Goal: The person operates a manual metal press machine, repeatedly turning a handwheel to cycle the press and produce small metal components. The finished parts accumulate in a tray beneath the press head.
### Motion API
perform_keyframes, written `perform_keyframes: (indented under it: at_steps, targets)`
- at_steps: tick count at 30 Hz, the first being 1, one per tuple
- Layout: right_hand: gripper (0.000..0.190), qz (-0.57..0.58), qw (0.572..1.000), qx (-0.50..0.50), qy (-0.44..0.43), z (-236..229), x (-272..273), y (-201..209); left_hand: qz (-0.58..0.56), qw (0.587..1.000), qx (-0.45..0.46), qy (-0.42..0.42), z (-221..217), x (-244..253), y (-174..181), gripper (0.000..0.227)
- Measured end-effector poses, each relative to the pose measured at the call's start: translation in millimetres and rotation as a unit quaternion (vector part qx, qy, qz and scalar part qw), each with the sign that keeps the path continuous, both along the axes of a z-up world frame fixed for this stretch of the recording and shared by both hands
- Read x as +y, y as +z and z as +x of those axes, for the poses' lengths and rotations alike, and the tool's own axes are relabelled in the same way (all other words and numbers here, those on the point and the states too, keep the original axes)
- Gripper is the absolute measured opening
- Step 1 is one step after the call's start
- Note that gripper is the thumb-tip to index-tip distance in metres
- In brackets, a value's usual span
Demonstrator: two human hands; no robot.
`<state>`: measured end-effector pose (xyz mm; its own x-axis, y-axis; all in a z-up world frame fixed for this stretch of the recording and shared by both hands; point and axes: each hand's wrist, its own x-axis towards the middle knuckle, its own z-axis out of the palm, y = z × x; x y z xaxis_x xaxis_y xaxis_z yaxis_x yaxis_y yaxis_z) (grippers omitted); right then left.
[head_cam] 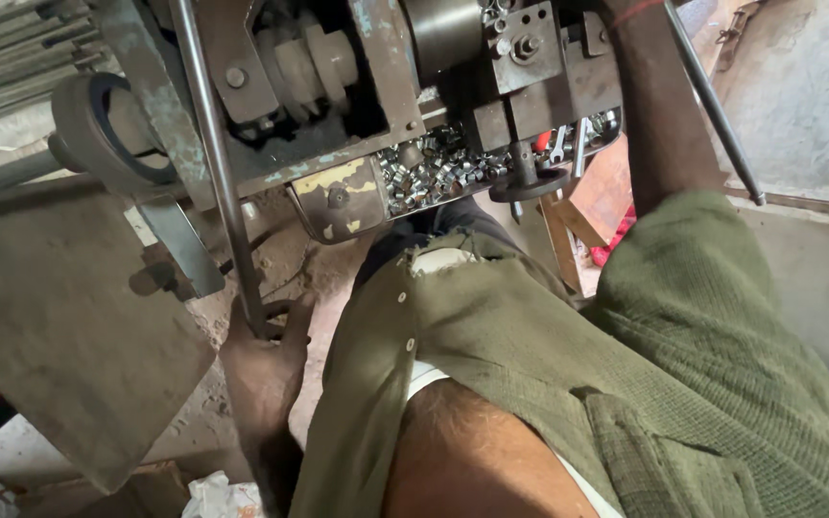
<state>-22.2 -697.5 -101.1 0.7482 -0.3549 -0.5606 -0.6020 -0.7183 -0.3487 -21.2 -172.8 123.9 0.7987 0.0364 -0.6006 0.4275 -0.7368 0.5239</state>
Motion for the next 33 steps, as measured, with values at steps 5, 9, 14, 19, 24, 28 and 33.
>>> perform_keyframes:
  at_steps: [5, 9, 14, 19, 24, 28, 33]
  targets:
    - [0.035, 0.016, 0.999, 0.049, 0.018, 36, -11, -10, -0.057, 0.998, -0.002, 0.036, -3, 1, -10, 0.058]
    - [0.035, 0.039, 0.997, 0.064, 0.008, 59, -21, -23, -0.032, 0.997, 0.011, 0.07, -5, -4, -14, 0.048]
    - [0.036, 0.064, 0.996, -0.018, 0.056, 70, -20, -13, 0.035, 0.996, 0.033, 0.077, -4, -4, -13, 0.053]
    - [0.041, 0.091, 0.98, -0.1, 0.144, 71, -12, 12, 0.162, 0.984, 0.042, 0.064, -9, -4, -20, 0.055]
    - [0.036, 0.318, 0.927, -0.186, 0.065, 71, -11, 14, 0.14, 0.987, -0.046, 0.062, -18, -6, -24, 0.052]
    - [0.029, 0.101, 0.979, -0.143, 0.105, 69, -11, -1, 0.196, 0.977, -0.03, 0.078, -20, -9, -25, 0.05]
    - [0.028, 0.091, 0.973, -0.156, 0.146, 77, -9, -14, 0.169, 0.978, -0.081, 0.087, -22, -12, -24, 0.047]
